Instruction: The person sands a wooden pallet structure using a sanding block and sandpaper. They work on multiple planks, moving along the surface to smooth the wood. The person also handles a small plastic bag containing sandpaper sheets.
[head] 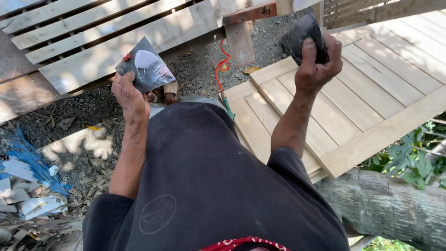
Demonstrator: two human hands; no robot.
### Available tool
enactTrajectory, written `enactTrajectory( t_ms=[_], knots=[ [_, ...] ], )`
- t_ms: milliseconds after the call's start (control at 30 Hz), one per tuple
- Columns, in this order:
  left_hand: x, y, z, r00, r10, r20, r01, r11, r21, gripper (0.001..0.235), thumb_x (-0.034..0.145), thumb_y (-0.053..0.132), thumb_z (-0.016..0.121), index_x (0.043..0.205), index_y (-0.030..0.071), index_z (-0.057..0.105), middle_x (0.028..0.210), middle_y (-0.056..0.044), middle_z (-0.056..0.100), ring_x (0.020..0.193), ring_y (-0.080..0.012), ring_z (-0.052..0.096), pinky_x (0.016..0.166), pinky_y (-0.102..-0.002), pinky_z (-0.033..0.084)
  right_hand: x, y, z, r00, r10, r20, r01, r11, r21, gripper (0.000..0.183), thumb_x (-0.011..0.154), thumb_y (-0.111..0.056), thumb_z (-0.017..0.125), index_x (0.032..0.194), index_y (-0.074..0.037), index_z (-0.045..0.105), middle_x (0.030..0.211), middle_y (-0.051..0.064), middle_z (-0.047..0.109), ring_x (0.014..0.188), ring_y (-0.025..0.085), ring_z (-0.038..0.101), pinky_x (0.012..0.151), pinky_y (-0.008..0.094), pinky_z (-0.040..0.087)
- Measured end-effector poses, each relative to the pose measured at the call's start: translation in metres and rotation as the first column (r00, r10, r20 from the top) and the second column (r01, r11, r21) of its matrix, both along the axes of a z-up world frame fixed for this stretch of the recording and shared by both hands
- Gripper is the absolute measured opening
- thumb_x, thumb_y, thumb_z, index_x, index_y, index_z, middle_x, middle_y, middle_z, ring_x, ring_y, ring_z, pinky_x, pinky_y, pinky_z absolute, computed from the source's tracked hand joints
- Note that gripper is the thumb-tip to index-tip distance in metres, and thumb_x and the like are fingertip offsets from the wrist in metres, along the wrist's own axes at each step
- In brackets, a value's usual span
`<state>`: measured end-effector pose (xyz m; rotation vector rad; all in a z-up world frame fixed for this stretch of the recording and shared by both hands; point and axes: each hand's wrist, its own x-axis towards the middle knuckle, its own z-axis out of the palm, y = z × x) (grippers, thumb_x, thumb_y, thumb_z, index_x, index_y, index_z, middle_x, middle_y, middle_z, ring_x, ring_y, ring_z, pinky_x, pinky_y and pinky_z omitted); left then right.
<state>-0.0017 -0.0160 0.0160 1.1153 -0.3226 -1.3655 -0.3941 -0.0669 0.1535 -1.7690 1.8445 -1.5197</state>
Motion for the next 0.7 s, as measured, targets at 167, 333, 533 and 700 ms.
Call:
enactTrajectory(
  t_ms=[167, 333, 533, 700],
  knots=[
    [0.003, -0.003, -0.002, 1.000, 0.007, -0.009, -0.007, 1.000, -0.004, 0.029, 0.097, 0.009, 0.049, 0.118, -0.007, 0.060, 0.101, -0.006, 0.066, 0.088, -0.0140, 0.068, 0.077, -0.029, 0.062, -0.008, -0.017, -0.014, 0.997, 0.078, -0.010, -0.078, 0.997, 0.028, 0.009, 0.101, -0.006, 0.072, 0.106, 0.001, 0.068, 0.088, 0.006, 0.070, 0.074, 0.015, 0.063, 0.069, 0.029, 0.051],
    [0.004, -0.002, 0.002, 1.000, 0.000, 0.022, -0.001, 0.999, 0.034, 0.032, 0.094, 0.011, 0.047, 0.118, -0.004, 0.062, 0.097, -0.005, 0.068, 0.077, -0.0117, 0.067, 0.061, -0.026, 0.057, -0.003, -0.014, -0.014, 0.997, 0.072, 0.042, -0.075, 0.995, 0.067, 0.009, 0.102, -0.004, 0.072, 0.107, 0.002, 0.067, 0.089, 0.006, 0.068, 0.076, 0.014, 0.061, 0.070, 0.028, 0.050],
    [0.008, -0.001, 0.008, 0.998, -0.018, 0.060, 0.014, 0.998, 0.063, 0.031, 0.094, 0.011, 0.046, 0.116, -0.004, 0.061, 0.090, -0.004, 0.065, 0.066, -0.0103, 0.063, 0.047, -0.027, 0.051, -0.005, -0.016, -0.002, 0.998, 0.062, -0.029, -0.060, 0.996, 0.062, 0.010, 0.100, -0.005, 0.073, 0.106, 0.003, 0.068, 0.089, 0.007, 0.069, 0.076, 0.014, 0.061, 0.070, 0.028, 0.050],
    [0.008, -0.002, 0.004, 0.997, -0.027, 0.071, 0.022, 0.997, 0.068, 0.030, 0.096, 0.012, 0.046, 0.116, -0.004, 0.062, 0.089, -0.003, 0.064, 0.065, -0.0087, 0.060, 0.044, -0.026, 0.047, -0.011, -0.017, 0.004, 0.983, 0.148, -0.113, -0.137, 0.986, 0.100, 0.013, 0.104, -0.006, 0.073, 0.112, 0.003, 0.069, 0.097, 0.011, 0.074, 0.089, 0.019, 0.070, 0.082, 0.032, 0.057]
  ],
)
